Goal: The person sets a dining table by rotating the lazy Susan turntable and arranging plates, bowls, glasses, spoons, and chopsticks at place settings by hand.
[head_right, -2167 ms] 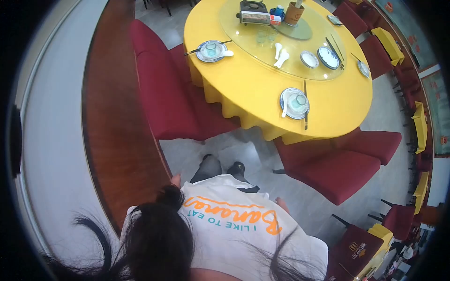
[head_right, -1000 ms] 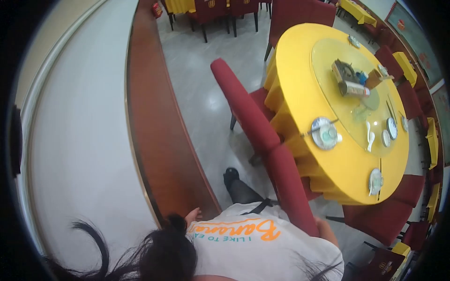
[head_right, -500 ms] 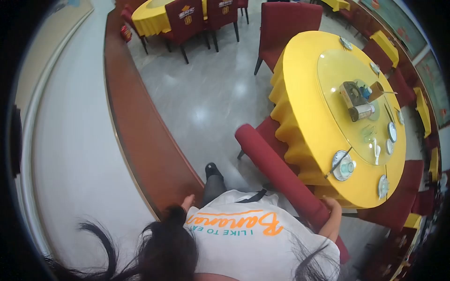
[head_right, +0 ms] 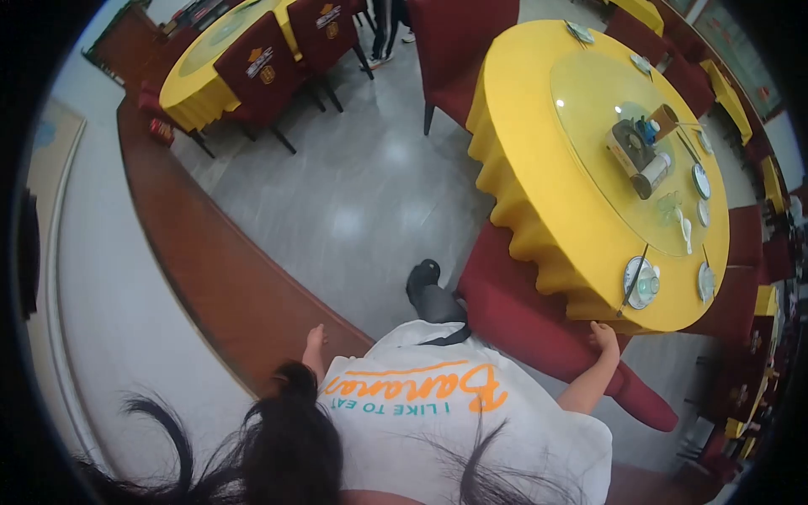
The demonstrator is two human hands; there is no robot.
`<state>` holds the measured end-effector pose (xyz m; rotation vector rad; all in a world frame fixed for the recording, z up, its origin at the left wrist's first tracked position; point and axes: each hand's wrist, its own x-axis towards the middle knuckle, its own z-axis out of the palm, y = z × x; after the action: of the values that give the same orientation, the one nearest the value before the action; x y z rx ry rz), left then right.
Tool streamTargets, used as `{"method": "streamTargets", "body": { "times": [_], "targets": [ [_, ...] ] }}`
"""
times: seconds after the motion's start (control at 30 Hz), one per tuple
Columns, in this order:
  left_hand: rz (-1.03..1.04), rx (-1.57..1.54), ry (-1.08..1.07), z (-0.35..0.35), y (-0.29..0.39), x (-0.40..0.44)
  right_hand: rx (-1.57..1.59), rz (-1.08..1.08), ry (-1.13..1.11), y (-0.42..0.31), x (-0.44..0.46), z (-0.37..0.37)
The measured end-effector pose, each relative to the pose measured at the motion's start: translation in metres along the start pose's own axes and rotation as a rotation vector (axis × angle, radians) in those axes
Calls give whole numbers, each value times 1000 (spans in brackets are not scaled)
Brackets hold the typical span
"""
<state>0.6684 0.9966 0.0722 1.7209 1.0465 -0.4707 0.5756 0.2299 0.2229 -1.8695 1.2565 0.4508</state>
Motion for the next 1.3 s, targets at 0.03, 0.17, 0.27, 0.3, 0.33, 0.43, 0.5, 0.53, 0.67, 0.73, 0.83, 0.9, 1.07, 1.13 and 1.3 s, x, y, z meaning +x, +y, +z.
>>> {"method": "streamTargets", "body": {
  "times": [0.03, 0.17, 0.27, 0.3, 0.33, 0.43, 0.5, 0.53, 0.67, 0.73, 0.83, 0.9, 1.07, 1.13, 1.3],
  "targets": [
    [45, 24, -24, 1, 8, 19, 0, -11, 55, 32, 22, -7],
    [118, 215, -160, 33, 23, 82, 20, 129, 177, 11, 19, -14],
    [289, 590, -384, 64, 75, 101, 77, 309, 233, -48, -24, -6],
    [504, 757, -493, 66, 98, 110, 106, 303, 172, -56, -21, -4],
    [739, 916, -586, 70, 123, 123, 142, 298, 111, -55, -17, 0],
    [1147, 1108, -720, 88, 205, 173, -19, 133, 277, 7, 11, 1],
    [606, 1042, -562, 132, 264, 190, -231, 114, 561, -13, -13, 9],
    [265, 938, -371, 166, 301, 189, -224, 199, 563, -37, -28, 12],
    [409, 751, -575, 235, 408, 173, -318, 428, 656, -122, -78, 37],
    [422, 751, -664, 263, 443, 162, -453, 481, 732, -154, -105, 55],
    [345, 768, -762, 288, 482, 141, -571, 614, 993, -188, -132, 90],
    [272, 832, -821, 288, 509, 132, -417, 803, 1042, -226, -157, 118],
    [49, 1058, -798, 264, 532, 222, 412, 952, 1140, -256, -181, 174],
    [-31, 1165, -782, 258, 547, 256, 490, 949, 1169, -267, -184, 186],
    [-34, 1287, -819, 279, 589, 297, 438, 1019, 1200, -271, -178, 187]
  ]
}}
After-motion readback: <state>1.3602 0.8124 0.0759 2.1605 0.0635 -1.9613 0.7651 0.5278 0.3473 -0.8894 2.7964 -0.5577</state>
